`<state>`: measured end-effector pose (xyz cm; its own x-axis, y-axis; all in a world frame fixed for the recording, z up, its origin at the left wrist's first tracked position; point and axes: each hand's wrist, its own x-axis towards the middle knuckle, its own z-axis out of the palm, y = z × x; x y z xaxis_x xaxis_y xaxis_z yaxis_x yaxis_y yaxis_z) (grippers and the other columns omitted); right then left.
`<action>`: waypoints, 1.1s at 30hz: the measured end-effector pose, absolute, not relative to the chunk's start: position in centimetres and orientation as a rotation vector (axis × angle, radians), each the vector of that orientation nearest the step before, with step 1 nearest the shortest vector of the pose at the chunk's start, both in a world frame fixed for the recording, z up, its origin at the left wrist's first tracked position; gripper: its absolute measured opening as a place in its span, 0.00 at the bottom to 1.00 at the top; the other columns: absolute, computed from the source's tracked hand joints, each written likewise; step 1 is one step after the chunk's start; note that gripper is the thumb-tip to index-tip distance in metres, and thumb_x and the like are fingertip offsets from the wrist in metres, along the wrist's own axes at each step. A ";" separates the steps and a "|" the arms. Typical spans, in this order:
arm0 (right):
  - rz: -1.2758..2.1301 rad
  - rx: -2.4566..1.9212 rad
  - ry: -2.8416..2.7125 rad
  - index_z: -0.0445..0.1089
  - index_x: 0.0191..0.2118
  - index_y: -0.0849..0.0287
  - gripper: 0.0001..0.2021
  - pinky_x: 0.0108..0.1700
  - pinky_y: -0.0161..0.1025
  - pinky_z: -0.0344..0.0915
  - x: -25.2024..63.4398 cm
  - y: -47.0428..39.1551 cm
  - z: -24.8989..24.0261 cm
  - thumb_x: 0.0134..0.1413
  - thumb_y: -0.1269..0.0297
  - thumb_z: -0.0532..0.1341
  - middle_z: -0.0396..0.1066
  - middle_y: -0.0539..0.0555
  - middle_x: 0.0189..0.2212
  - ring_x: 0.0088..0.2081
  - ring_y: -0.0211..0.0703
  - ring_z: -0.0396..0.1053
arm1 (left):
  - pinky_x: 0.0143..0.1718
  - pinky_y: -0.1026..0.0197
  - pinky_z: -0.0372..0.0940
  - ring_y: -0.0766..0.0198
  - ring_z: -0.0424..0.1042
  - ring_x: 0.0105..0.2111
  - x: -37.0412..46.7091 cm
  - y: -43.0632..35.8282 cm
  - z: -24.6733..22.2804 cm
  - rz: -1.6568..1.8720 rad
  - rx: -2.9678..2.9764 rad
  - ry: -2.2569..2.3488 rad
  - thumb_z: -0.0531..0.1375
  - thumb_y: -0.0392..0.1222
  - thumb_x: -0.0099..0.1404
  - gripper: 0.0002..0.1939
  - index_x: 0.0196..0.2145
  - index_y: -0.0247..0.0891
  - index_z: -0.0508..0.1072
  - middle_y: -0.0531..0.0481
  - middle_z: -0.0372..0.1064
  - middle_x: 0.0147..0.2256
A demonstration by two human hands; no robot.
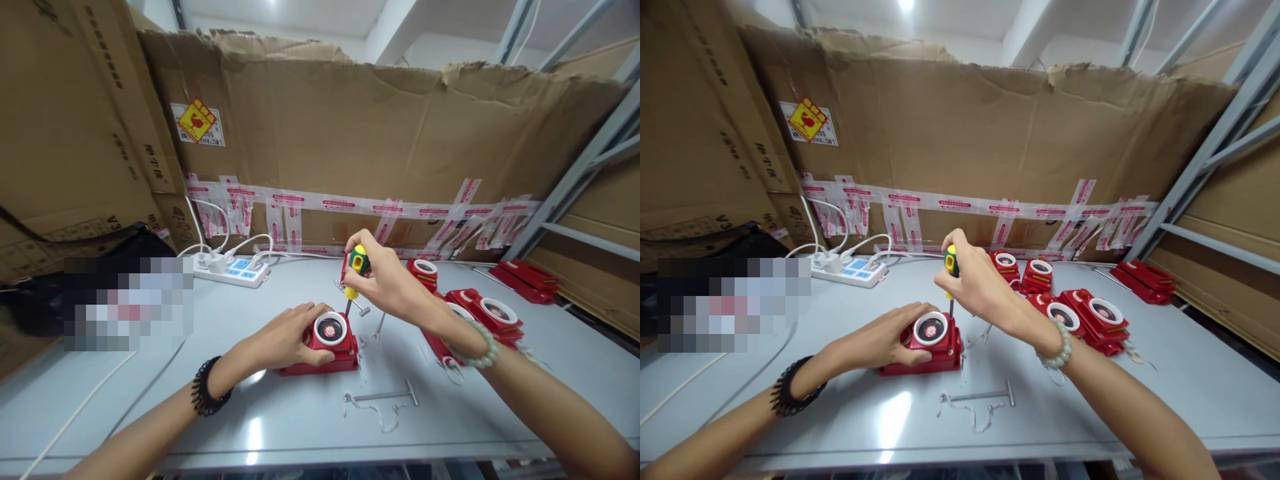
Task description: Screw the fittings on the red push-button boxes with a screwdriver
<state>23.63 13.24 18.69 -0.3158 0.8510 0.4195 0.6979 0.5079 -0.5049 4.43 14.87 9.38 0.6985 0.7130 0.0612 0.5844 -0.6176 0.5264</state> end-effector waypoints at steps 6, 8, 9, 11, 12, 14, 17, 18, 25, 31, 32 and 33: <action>0.291 -1.268 -2.084 0.54 0.37 0.55 0.11 0.25 0.33 0.54 23.7 13.3 18.8 0.45 0.70 0.53 0.63 0.45 0.23 0.23 0.35 0.59 | 0.43 0.53 0.61 0.52 0.66 0.42 4.4 14.9 9.4 0.362 2.444 0.989 0.61 0.53 0.56 0.25 0.49 0.45 0.63 0.47 0.66 0.43; 0.287 -1.275 -2.082 0.54 0.37 0.55 0.11 0.25 0.33 0.54 23.7 13.3 18.7 0.45 0.70 0.53 0.63 0.45 0.23 0.23 0.35 0.59 | 0.43 0.53 0.61 0.52 0.66 0.41 4.4 14.9 9.4 0.363 2.439 0.994 0.61 0.54 0.55 0.25 0.49 0.45 0.63 0.47 0.66 0.43; 0.290 -1.273 -2.080 0.54 0.37 0.55 0.11 0.25 0.33 0.54 23.8 13.4 18.7 0.45 0.71 0.53 0.63 0.45 0.23 0.23 0.35 0.59 | 0.43 0.54 0.61 0.52 0.67 0.41 4.4 14.9 9.4 0.363 2.436 0.996 0.61 0.54 0.55 0.25 0.49 0.45 0.63 0.47 0.66 0.43; 0.307 -1.261 -2.075 0.54 0.38 0.55 0.11 0.25 0.33 0.54 23.8 13.5 18.6 0.45 0.71 0.53 0.63 0.45 0.24 0.23 0.35 0.60 | 0.43 0.54 0.61 0.52 0.67 0.41 4.4 14.9 9.5 0.363 2.434 0.999 0.61 0.54 0.55 0.25 0.49 0.45 0.63 0.47 0.66 0.43; 0.313 -1.256 -2.073 0.54 0.38 0.55 0.11 0.25 0.33 0.54 23.8 13.5 18.5 0.45 0.71 0.53 0.63 0.45 0.24 0.23 0.35 0.60 | 0.43 0.54 0.61 0.52 0.67 0.41 4.5 14.9 9.5 0.360 2.434 0.999 0.61 0.54 0.55 0.25 0.49 0.45 0.63 0.47 0.66 0.43; 0.308 -1.256 -2.069 0.54 0.38 0.55 0.12 0.25 0.33 0.54 23.8 13.6 18.5 0.45 0.71 0.53 0.63 0.45 0.24 0.23 0.35 0.60 | 0.43 0.54 0.61 0.52 0.67 0.41 4.5 14.9 9.5 0.361 2.436 0.997 0.61 0.54 0.55 0.25 0.49 0.45 0.63 0.47 0.66 0.43; 0.279 -1.267 -2.072 0.54 0.38 0.55 0.11 0.26 0.34 0.54 23.9 13.6 18.4 0.45 0.71 0.53 0.63 0.45 0.24 0.23 0.35 0.60 | 0.43 0.54 0.61 0.51 0.66 0.42 4.5 14.9 9.5 0.360 2.441 0.988 0.61 0.54 0.55 0.25 0.49 0.45 0.63 0.47 0.66 0.42; 0.271 -1.262 -2.075 0.54 0.38 0.55 0.11 0.26 0.34 0.54 23.8 13.5 18.3 0.45 0.71 0.53 0.64 0.46 0.24 0.24 0.36 0.61 | 0.43 0.54 0.61 0.51 0.66 0.42 4.5 14.9 9.6 0.359 2.441 0.989 0.61 0.54 0.55 0.25 0.49 0.45 0.63 0.47 0.66 0.42; 0.260 -1.218 -2.131 0.54 0.39 0.55 0.11 0.27 0.35 0.54 23.8 12.9 18.0 0.47 0.72 0.52 0.64 0.47 0.25 0.25 0.36 0.61 | 0.43 0.54 0.61 0.52 0.66 0.41 4.5 14.9 9.4 0.371 2.439 0.984 0.62 0.52 0.55 0.25 0.49 0.45 0.63 0.48 0.67 0.42; 0.222 -1.209 -2.149 0.54 0.38 0.56 0.10 0.30 0.35 0.55 23.9 12.1 18.0 0.49 0.73 0.53 0.64 0.48 0.28 0.28 0.37 0.61 | 0.43 0.54 0.61 0.51 0.66 0.41 4.5 15.0 9.3 0.372 2.440 0.976 0.62 0.53 0.55 0.25 0.49 0.45 0.63 0.48 0.67 0.43; 0.218 -1.202 -2.158 0.54 0.38 0.56 0.10 0.31 0.35 0.55 23.9 11.8 18.0 0.49 0.73 0.53 0.64 0.48 0.29 0.29 0.37 0.61 | 0.43 0.53 0.61 0.51 0.66 0.42 4.5 15.0 9.3 0.373 2.444 0.970 0.62 0.53 0.55 0.25 0.49 0.45 0.63 0.48 0.67 0.43; 0.217 -1.190 -2.171 0.54 0.39 0.56 0.10 0.31 0.35 0.56 23.9 11.6 17.9 0.50 0.73 0.53 0.64 0.49 0.30 0.29 0.37 0.61 | 0.43 0.53 0.61 0.51 0.66 0.42 4.4 15.1 9.2 0.378 2.447 0.966 0.62 0.52 0.55 0.25 0.49 0.45 0.63 0.47 0.67 0.43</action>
